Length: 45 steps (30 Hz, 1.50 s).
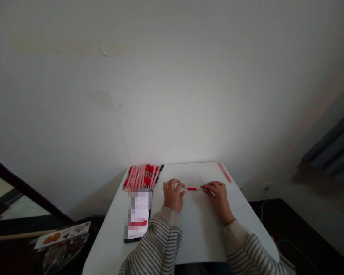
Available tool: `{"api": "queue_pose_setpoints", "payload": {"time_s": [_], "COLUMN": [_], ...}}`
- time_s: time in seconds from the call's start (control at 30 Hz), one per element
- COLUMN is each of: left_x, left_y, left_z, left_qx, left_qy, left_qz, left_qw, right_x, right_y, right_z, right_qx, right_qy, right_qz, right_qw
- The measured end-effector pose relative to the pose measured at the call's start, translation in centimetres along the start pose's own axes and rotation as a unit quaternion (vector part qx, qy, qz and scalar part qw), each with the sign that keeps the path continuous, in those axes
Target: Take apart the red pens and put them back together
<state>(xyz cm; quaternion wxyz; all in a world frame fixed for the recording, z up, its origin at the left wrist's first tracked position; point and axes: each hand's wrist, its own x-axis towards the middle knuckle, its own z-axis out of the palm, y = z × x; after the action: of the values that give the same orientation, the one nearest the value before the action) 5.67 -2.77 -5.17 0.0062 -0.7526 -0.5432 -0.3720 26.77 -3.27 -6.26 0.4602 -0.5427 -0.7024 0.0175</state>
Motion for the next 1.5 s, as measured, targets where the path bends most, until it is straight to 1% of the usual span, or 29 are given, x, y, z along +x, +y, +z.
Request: {"api": "queue_pose_setpoints", "payload": {"time_s": [0.2, 0.37, 0.5, 0.77, 1.0, 1.1, 1.2, 1.33, 1.4, 1.5], "left_x": [0.1, 0.1, 0.2, 0.3, 0.2, 0.3, 0.3, 0.3, 0.3, 0.3], "left_y": [0.4, 0.5, 0.5, 0.5, 0.1, -0.1, -0.5, -0.6, -0.3, 0.2], "left_z": [-0.5, -0.5, -0.5, -0.6, -0.4, -0.5, -0.7, -1.2, -1.3, -1.5], "left_qx": [0.005, 0.004, 0.001, 0.001, 0.003, 0.01, 0.027, 0.073, 0.095, 0.116], "left_qy": [-0.009, -0.001, -0.006, -0.011, 0.006, 0.01, -0.007, -0.051, -0.062, -0.067], "left_qz": [-0.005, -0.006, -0.014, -0.022, -0.024, -0.039, -0.054, -0.119, -0.148, -0.159], "left_qw": [1.0, 1.0, 1.0, 1.0, 1.0, 0.999, 0.998, 0.989, 0.983, 0.978], "right_x": [0.0, -0.1, -0.1, -0.1, -0.1, -0.1, -0.1, 0.0, -0.1, -0.1], "right_y": [0.0, 0.1, 0.0, -0.1, 0.1, 0.2, 0.2, 0.1, 0.2, 0.4], "right_z": [0.0, 0.1, 0.1, 0.1, 0.1, 0.1, 0.0, -0.1, 0.0, 0.0], "right_qx": [0.005, 0.006, 0.006, 0.012, 0.024, 0.022, 0.018, 0.019, 0.021, 0.023], "right_qy": [-0.013, -0.03, -0.038, -0.049, -0.034, -0.023, -0.015, -0.004, -0.001, 0.0], "right_qz": [-0.005, -0.015, -0.025, -0.01, 0.006, 0.013, 0.022, 0.039, 0.045, 0.047], "right_qw": [1.0, 0.999, 0.999, 0.999, 0.999, 0.999, 0.999, 0.999, 0.999, 0.999]}}
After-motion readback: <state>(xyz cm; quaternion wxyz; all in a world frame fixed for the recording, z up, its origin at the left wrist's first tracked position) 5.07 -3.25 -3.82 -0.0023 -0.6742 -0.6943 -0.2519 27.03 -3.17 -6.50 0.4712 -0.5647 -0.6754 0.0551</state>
